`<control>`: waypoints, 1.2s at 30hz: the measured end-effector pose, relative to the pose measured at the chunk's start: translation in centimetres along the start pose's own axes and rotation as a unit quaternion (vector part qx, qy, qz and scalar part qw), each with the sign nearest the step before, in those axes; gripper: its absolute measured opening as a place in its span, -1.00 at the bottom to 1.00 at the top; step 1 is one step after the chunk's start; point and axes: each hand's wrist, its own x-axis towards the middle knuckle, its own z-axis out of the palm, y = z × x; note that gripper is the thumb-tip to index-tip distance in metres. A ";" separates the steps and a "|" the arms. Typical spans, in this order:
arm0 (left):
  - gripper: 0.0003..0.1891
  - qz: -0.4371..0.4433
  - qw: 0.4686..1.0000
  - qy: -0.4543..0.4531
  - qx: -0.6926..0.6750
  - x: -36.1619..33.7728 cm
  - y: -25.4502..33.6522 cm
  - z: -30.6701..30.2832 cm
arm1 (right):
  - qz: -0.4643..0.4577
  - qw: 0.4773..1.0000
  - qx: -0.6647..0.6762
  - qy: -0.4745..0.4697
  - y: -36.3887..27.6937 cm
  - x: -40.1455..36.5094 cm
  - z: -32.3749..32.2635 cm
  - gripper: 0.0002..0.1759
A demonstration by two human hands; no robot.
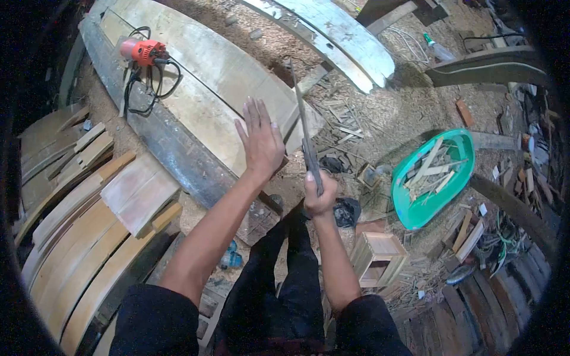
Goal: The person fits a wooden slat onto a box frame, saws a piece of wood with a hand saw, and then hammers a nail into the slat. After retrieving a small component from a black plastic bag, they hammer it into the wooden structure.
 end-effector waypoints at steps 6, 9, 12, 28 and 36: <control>-0.32 0.004 1.000 -0.008 0.015 0.2 -0.1 0.2 | -0.036 0.999 0.030 0.021 -0.1 -7.8 -2.9 -0.57; -0.29 0.000 1.000 -0.010 0.000 0.2 -0.1 0.2 | -0.028 0.999 0.041 0.002 0.7 -1.3 -1.1 -0.56; -0.27 -0.001 1.000 -0.009 0.002 0.2 0.0 0.2 | -0.076 0.997 -0.007 -0.009 0.3 0.6 -0.3 -0.58; -0.27 0.009 1.000 -0.002 0.000 -0.3 0.8 0.4 | -0.008 0.996 0.091 0.009 1.9 2.6 0.3 -0.57; -0.28 -0.084 0.994 0.060 0.025 2.7 3.9 2.3 | -0.052 0.998 0.042 0.003 1.0 2.8 0.5 -0.59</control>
